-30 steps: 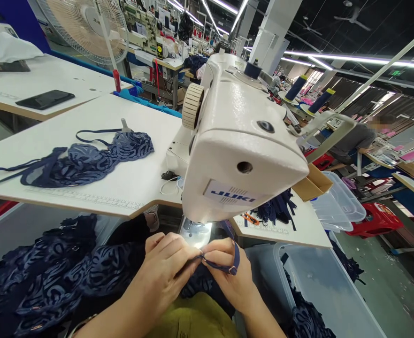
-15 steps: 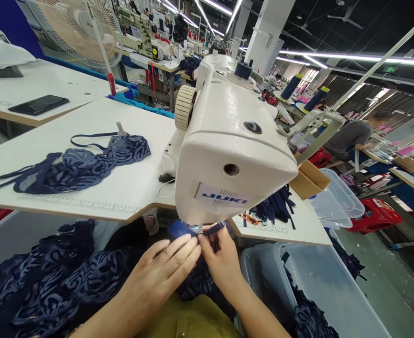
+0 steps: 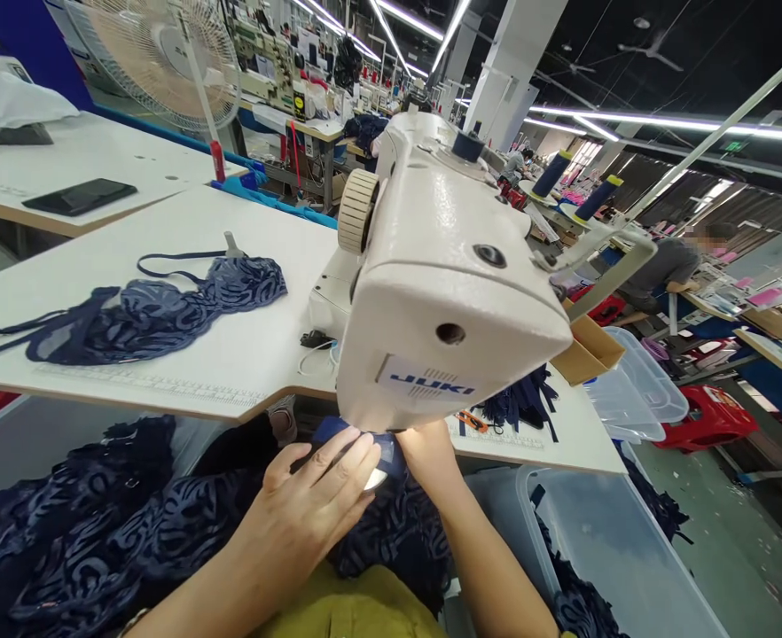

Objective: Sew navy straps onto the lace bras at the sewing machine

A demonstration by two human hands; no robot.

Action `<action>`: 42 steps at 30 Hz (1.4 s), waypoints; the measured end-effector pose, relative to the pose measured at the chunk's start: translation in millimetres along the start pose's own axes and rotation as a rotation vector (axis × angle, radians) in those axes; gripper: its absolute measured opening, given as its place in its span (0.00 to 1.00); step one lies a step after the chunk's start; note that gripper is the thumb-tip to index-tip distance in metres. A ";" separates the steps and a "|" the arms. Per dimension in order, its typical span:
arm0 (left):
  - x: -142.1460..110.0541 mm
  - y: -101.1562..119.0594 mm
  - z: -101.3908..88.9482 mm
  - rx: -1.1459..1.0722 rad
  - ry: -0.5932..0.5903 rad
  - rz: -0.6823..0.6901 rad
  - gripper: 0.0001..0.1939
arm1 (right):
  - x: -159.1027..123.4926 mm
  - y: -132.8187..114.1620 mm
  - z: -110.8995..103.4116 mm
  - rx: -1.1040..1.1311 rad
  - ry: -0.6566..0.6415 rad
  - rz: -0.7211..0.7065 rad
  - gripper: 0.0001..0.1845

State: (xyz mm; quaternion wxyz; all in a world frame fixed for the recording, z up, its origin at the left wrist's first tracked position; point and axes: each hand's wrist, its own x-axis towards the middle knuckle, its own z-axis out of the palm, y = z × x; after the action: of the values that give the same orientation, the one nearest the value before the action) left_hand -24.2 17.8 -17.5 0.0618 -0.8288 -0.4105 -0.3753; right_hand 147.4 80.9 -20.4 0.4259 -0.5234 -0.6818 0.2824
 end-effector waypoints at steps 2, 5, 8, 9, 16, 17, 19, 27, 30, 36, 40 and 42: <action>2.1 1.8 0.6 0.016 0.022 -0.016 0.14 | 5.5 0.2 1.8 0.023 -0.019 -0.005 0.08; 1.4 2.7 2.9 0.024 0.032 -0.031 0.14 | 10.7 -1.4 3.7 0.091 -0.049 -0.051 0.11; 0.1 3.2 4.6 0.027 0.041 -0.033 0.14 | 12.0 -2.6 4.1 0.126 -0.047 -0.067 0.16; 0.0 3.5 4.6 0.028 0.044 -0.036 0.14 | 11.7 -2.7 3.9 0.128 -0.050 -0.065 0.17; 2.0 5.0 4.8 0.013 0.050 -0.052 0.12 | 9.6 -3.4 1.5 0.097 -0.051 -0.060 0.19; 2.0 5.0 5.2 0.013 0.051 -0.048 0.12 | 9.5 -3.9 1.0 0.098 -0.049 -0.067 0.19; 1.6 4.9 6.1 0.019 0.050 -0.048 0.12 | 9.4 -4.8 0.1 0.102 -0.045 -0.084 0.18; 0.6 5.6 4.8 0.077 0.069 -0.027 0.14 | 7.9 -1.3 0.2 0.062 -0.047 -0.087 0.17; -0.8 5.3 5.7 0.081 0.074 -0.023 0.13 | 7.7 -0.2 0.5 0.058 -0.039 -0.087 0.17; -6.4 3.7 13.7 0.067 0.075 -0.065 0.13 | 7.5 -1.6 -0.8 0.043 -0.030 -0.100 0.18; -4.4 1.2 9.9 0.100 0.056 -0.051 0.13 | 7.9 -1.4 0.2 0.037 -0.042 -0.112 0.16; -4.0 -2.0 6.1 0.136 0.031 0.012 0.13 | 7.2 -1.0 2.0 0.031 -0.051 -0.098 0.14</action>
State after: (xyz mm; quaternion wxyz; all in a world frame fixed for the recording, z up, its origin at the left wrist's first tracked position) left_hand -23.7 19.0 -25.0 0.1264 -0.8192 -0.4290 -0.3589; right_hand 144.6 87.6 -18.5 0.4298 -0.4754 -0.7129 0.2848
